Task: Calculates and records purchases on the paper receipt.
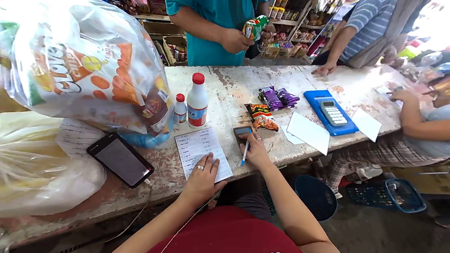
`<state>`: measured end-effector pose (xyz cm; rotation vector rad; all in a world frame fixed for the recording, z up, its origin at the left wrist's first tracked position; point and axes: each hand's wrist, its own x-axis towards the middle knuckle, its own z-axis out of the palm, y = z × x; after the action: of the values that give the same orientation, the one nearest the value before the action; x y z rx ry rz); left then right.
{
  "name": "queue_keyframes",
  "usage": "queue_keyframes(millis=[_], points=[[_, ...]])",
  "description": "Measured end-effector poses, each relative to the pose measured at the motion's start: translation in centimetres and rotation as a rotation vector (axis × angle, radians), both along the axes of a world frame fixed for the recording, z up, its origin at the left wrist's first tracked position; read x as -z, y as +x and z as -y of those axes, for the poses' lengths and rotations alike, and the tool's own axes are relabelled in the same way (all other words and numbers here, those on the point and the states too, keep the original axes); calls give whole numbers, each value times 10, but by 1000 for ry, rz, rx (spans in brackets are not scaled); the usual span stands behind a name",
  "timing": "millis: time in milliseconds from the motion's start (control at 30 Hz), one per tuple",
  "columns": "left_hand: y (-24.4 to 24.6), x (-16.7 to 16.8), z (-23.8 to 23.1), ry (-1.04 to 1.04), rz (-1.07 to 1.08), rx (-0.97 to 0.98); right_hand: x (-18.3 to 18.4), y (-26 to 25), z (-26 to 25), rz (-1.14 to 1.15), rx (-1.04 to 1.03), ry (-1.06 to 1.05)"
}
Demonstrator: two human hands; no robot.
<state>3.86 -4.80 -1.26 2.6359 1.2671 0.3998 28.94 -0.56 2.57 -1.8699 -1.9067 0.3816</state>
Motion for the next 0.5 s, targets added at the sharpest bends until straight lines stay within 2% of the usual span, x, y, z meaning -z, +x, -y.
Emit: queue_keyframes(millis=[133,267,333,433,500], points=[[-1,-3,1,-51,10,-2,10,-5,6,-203,-13,222],[-1,1,0,14,32,13,5,-48,10,-596,-126,75],[-1,3,0,48,49,23,6,-71,5,-721,-190,58],[-1,4,2,128,53,34,0,-98,-8,-775,-153,-29],[-2,4,2,149,14,33,3,-105,-18,-726,-121,-37]])
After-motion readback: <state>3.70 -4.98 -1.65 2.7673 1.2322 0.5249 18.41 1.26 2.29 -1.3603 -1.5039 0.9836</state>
